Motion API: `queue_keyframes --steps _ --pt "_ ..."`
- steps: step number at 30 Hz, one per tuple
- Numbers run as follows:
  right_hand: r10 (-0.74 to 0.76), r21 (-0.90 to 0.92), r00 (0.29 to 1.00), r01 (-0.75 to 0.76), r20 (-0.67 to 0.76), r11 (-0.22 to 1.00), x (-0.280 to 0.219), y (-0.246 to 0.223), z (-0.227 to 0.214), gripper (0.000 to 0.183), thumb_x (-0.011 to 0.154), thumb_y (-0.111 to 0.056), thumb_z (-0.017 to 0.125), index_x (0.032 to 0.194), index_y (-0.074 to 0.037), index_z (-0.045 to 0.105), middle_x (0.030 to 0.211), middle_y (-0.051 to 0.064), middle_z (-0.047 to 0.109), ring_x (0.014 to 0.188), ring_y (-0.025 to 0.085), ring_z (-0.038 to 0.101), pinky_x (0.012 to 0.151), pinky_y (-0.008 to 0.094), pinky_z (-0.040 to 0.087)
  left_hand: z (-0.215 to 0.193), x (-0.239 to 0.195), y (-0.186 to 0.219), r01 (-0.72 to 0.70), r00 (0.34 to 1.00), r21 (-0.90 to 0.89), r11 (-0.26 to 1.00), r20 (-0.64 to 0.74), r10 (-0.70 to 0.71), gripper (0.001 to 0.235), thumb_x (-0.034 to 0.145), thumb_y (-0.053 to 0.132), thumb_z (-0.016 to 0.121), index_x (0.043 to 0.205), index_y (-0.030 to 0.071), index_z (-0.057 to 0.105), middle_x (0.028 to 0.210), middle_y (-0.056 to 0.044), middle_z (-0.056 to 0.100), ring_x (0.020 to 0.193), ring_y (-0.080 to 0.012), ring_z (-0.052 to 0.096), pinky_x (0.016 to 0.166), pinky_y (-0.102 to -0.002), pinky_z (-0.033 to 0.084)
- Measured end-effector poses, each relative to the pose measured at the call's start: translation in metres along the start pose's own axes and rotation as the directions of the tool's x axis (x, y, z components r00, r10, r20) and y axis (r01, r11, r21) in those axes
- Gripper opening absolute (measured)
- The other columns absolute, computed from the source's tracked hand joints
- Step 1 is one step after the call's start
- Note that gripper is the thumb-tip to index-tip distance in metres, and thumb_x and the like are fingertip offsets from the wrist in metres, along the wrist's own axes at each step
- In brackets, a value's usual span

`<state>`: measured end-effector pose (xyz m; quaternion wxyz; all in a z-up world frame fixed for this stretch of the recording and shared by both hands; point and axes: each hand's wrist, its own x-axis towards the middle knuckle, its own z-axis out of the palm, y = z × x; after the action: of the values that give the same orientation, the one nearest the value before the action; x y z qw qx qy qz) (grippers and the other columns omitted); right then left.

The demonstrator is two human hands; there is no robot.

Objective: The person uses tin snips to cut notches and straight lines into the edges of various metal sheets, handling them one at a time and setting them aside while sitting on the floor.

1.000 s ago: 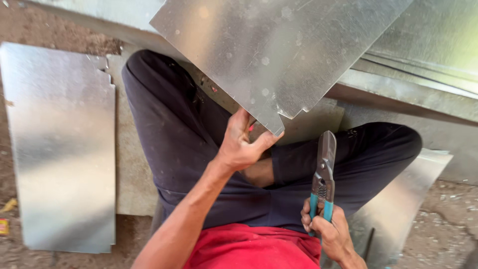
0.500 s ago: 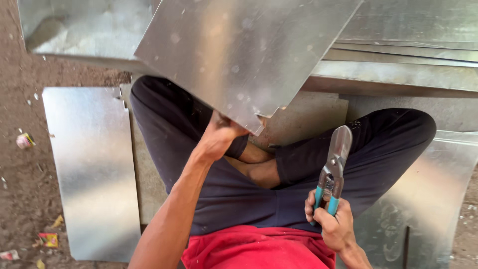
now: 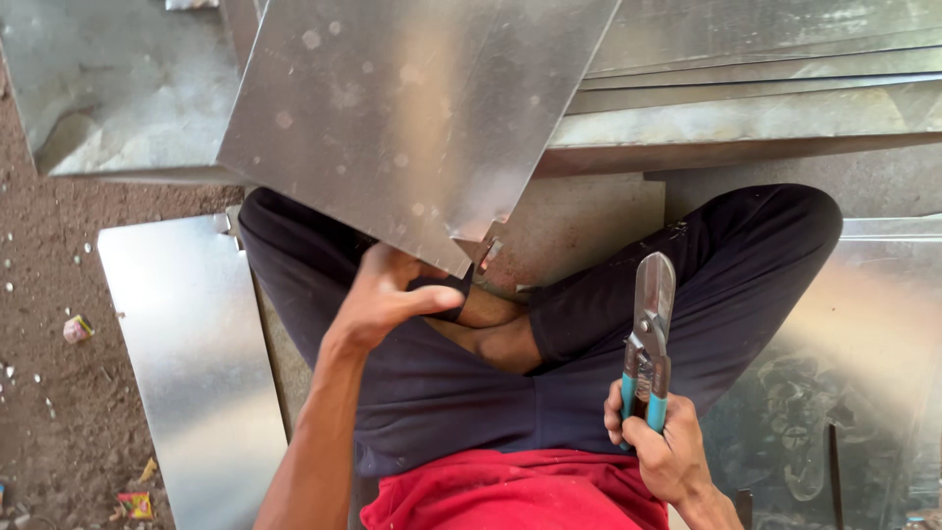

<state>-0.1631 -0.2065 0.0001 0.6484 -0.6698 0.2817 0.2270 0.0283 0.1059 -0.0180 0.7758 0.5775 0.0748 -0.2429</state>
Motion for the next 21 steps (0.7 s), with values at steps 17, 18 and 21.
queue_keyframes --steps 17,18,21 --pt "0.15 0.037 0.988 -0.151 0.041 0.988 0.003 -0.043 0.025 0.053 0.064 -0.011 0.049 0.115 -0.001 0.059 0.102 0.01 0.067 0.085 0.019 0.063 0.07 0.032 0.055 0.161 0.035 -0.049 0.05 0.992 -0.312 0.949 -0.094 -0.084 0.026 0.086 0.011 0.083 0.105 -0.005 0.078 0.097 -0.007 0.078 0.084 -0.0113 0.071 0.08 -0.025 0.057" --pt "0.11 0.058 0.993 -0.112 0.031 0.992 0.004 -0.047 0.03 0.053 0.064 -0.01 0.048 0.115 -0.001 0.059 0.101 0.01 0.066 0.087 0.019 0.062 0.072 0.031 0.055 0.165 0.035 -0.047 0.039 0.992 -0.318 0.947 -0.104 -0.076 0.026 0.086 0.011 0.083 0.105 -0.005 0.078 0.096 -0.008 0.078 0.084 -0.0114 0.071 0.08 -0.026 0.058" --pt "0.058 -0.08 0.997 -0.061 -0.041 0.995 0.007 -0.051 0.038 0.05 0.066 -0.007 0.049 0.115 -0.001 0.058 0.097 0.012 0.063 0.087 0.019 0.061 0.071 0.032 0.053 0.167 0.034 -0.048 0.017 0.992 -0.306 0.952 -0.113 -0.054 0.025 0.087 0.011 0.082 0.105 -0.006 0.078 0.095 -0.007 0.078 0.083 -0.0115 0.071 0.078 -0.026 0.058"
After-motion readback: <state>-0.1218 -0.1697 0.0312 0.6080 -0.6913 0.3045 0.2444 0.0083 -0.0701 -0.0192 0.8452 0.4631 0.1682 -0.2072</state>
